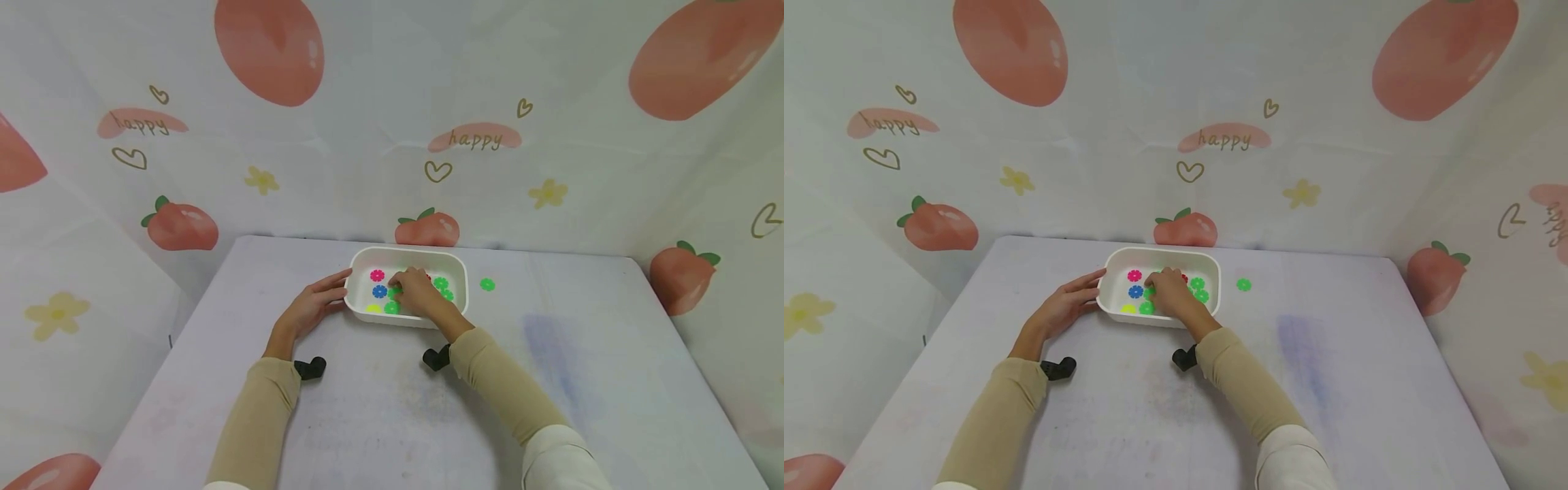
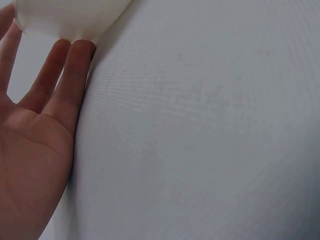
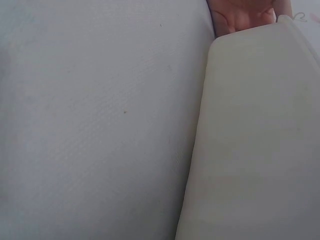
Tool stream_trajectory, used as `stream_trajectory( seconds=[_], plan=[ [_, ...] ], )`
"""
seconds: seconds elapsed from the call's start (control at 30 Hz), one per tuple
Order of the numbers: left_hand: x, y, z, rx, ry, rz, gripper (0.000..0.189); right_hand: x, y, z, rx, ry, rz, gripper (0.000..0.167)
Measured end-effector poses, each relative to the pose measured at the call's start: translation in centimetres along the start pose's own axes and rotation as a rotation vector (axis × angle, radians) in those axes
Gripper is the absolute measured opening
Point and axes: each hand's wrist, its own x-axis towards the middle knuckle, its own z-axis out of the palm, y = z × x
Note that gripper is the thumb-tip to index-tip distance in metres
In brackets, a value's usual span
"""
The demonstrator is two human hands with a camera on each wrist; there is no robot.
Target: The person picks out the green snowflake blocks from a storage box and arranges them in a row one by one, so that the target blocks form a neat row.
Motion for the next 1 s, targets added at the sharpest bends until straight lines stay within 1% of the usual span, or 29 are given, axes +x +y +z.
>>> stream_trajectory(
  seconds=[0.17, 0.27, 0.37, 0.47, 0.57, 0.8, 0.87, 1.0],
  plan=[
    [0.1, 0.0, 0.2, 0.005, -0.001, -0.007, 0.055, -0.2, 0.1, -0.3, -0.003, 0.022, -0.010, 0.022],
    [0.1, 0.0, 0.3, 0.004, -0.002, -0.007, 0.055, -0.4, 0.2, -0.4, 0.014, 0.030, -0.023, 0.013],
    [0.0, 0.0, 0.3, 0.009, 0.009, -0.013, 0.054, -0.5, 0.2, -0.7, 0.044, 0.033, -0.046, 0.008],
    [0.0, 0.0, 0.2, 0.023, 0.010, -0.010, 0.053, -0.6, 0.2, -1.1, 0.074, 0.041, -0.075, 0.009],
    [-0.1, 0.1, 0.2, 0.015, 0.011, -0.011, 0.053, -0.7, 0.3, -1.5, 0.095, 0.054, -0.095, 0.011],
    [-0.1, 0.3, 0.3, 0.018, -0.011, -0.011, 0.054, -1.2, 0.2, -2.9, 0.165, 0.085, -0.099, 0.015],
    [-0.1, 0.3, 0.2, 0.001, -0.011, -0.015, 0.054, -1.3, 0.2, -3.3, 0.185, 0.097, -0.095, 0.017],
    [0.0, 0.0, 0.0, -0.011, -0.022, -0.015, 0.055, -1.6, 0.5, -3.7, 0.229, 0.140, -0.085, 0.018]
  ],
)
